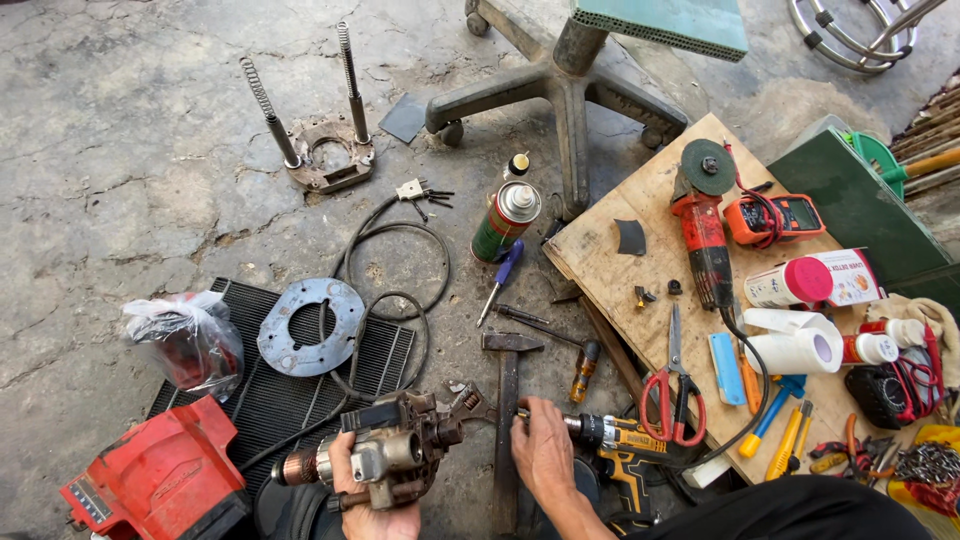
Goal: The person sits on the ground and works on a mechanical part, likely a starter motor, by rotating it and manipulating its internal components with their hands. They use a hammer to tap the part at one point. Various tools and parts are scattered around the workspace.
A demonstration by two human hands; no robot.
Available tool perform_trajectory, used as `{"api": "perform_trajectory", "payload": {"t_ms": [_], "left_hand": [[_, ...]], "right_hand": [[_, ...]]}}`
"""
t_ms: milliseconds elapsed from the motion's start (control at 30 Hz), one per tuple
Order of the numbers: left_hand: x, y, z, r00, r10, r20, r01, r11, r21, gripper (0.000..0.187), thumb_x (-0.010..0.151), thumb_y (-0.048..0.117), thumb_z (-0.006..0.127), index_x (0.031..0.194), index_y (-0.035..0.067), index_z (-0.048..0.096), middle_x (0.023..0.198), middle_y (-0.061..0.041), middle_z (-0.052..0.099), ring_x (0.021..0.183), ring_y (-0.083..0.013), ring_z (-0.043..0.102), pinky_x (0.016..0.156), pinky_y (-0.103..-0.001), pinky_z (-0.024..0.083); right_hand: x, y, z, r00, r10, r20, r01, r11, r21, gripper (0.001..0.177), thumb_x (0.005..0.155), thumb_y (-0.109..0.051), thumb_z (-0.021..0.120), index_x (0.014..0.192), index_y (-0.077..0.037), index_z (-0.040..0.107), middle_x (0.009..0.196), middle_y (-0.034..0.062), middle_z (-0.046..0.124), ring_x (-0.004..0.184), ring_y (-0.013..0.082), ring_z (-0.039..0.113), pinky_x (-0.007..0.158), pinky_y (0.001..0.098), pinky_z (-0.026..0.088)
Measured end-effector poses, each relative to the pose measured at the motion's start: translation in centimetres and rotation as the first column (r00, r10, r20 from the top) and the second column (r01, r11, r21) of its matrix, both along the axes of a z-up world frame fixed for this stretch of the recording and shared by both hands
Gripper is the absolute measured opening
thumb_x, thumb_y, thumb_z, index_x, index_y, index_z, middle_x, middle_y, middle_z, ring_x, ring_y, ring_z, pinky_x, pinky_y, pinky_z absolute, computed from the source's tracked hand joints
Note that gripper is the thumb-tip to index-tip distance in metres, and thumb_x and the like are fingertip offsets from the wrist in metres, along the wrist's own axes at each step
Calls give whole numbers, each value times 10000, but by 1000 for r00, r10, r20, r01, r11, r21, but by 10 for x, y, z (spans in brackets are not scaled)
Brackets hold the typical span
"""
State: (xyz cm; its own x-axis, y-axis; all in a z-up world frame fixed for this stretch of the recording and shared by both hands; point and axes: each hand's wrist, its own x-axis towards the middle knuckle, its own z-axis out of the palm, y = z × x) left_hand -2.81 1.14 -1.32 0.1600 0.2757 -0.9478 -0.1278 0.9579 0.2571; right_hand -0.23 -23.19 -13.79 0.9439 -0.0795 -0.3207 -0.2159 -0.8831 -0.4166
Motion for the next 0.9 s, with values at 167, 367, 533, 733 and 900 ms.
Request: {"api": "perform_trajectory", "payload": {"t_ms": [167, 367, 533, 733, 900], "left_hand": [[1, 1, 16, 979, -36, 202, 17, 995, 96, 386, 1001, 572, 673, 1196, 243, 726, 1143, 12, 777, 1055, -178, 729, 1030, -390, 582], [5, 5, 22, 989, 71, 126, -89, 986, 144, 455, 1019, 620, 609, 1297, 272, 702, 1297, 18, 759, 1198, -210, 714, 1074, -462, 570], [7, 13, 44, 964, 33, 263, -55, 995, 78, 545, 1028, 555, 560, 1343, 127, 682, 1261, -115, 734, 1169, -299, 692, 1079, -481, 537], [2, 17, 32, 996, -29, 82, 19, 993, 115, 431, 990, 616, 674, 1097, 200, 705, 1011, -29, 764, 865, -277, 736, 685, -500, 551], [-2, 14, 49, 987, -145, 74, 137, 985, 104, 599, 963, 747, 666, 1080, 167, 762, 988, -35, 783, 810, -311, 750, 525, -560, 532]], "right_hand": [[12, 41, -5, 814, 578, 55, -529, 777, -342, 505, 999, -137, 648, 1497, -74, 589, 1384, 152, 671, 1213, 304, 646, 1094, 485, 542], [29, 86, -16, 717, 694, -59, -593, 564, -574, 902, 848, -186, 747, 1680, -81, 413, 1038, 131, 632, 966, 330, 570, 853, 475, 460], [61, 75, -10, 777, 623, -93, -608, 702, -371, 658, 865, 115, 664, 1467, -51, 455, 886, 59, 538, 820, 232, 509, 728, 387, 480], [97, 67, 45, 936, 350, 20, -351, 936, 13, 202, 999, -126, 716, 1172, -94, 617, 1122, 122, 701, 898, 257, 698, 835, 414, 643], [94, 67, 126, 970, 82, -230, 22, 908, 417, 188, 1003, -256, 644, 1158, -156, 602, 883, 23, 597, 814, 180, 495, 769, 335, 405]]}}
